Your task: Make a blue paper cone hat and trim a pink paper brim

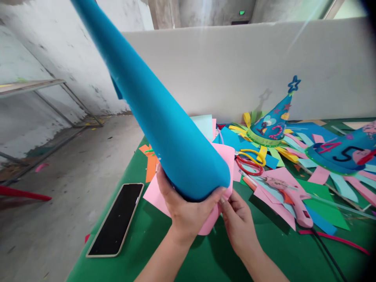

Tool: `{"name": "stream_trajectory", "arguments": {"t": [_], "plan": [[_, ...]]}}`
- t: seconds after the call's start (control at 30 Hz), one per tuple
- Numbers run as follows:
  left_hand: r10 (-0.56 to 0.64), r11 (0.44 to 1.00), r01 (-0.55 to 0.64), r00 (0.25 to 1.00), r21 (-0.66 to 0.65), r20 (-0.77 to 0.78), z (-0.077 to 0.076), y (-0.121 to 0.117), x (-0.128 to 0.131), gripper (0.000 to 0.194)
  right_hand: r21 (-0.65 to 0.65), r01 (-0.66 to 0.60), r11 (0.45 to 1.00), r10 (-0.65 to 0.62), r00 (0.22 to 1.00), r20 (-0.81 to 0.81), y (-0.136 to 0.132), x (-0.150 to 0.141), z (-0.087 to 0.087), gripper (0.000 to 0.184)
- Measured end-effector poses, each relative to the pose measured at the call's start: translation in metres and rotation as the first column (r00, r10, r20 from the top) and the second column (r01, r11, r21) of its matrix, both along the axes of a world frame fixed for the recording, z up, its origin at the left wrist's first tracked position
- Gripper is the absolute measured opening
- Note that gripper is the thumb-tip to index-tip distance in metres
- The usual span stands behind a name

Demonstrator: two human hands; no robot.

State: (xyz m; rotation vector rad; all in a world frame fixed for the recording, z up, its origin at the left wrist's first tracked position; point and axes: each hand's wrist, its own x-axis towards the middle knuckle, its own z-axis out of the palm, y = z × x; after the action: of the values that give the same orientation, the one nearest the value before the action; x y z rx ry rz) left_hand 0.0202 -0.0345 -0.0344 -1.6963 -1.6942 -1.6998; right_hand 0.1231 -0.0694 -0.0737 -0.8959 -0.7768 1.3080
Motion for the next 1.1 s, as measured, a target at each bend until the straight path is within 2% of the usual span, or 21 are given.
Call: {"name": "stream_trajectory", "arguments": {"t": [0.2, 0.37, 0.63, 0.87, 1.1], "plan": [[-0.010, 1.000, 0.009, 1.000, 0.014, 0.026, -0.002, -0.002, 0.007, 0.128, 0.004, 0.041, 0.999, -0.041, 0.999, -0.014, 0.000, -0.004, -0.005, 0.028], [0.027, 0.999, -0.024, 0.994, -0.024, 0.107, -0.006, -0.003, 0.012, 0.125, 0.002, 0.095, 0.995, -0.095, 0.995, -0.027, 0.001, -0.010, -0.005, 0.021], [0.025, 0.999, -0.021, 0.985, -0.025, 0.168, -0.008, -0.001, 0.010, 0.121, -0.011, 0.052, 0.999, -0.052, 0.996, -0.067, 0.002, -0.013, -0.005, 0.020], [-0.140, 0.988, 0.126, 0.972, 0.085, 0.187, -0.006, 0.003, 0.005, 0.119, -0.019, -0.002, 1.000, 0.000, 0.995, -0.095, 0.001, -0.012, -0.006, 0.019], [-0.112, 0.992, 0.097, 0.971, 0.081, 0.213, -0.009, 0.003, 0.006, 0.117, 0.008, 0.008, 1.000, -0.007, 0.998, -0.056, 0.002, -0.013, -0.005, 0.018]]}}
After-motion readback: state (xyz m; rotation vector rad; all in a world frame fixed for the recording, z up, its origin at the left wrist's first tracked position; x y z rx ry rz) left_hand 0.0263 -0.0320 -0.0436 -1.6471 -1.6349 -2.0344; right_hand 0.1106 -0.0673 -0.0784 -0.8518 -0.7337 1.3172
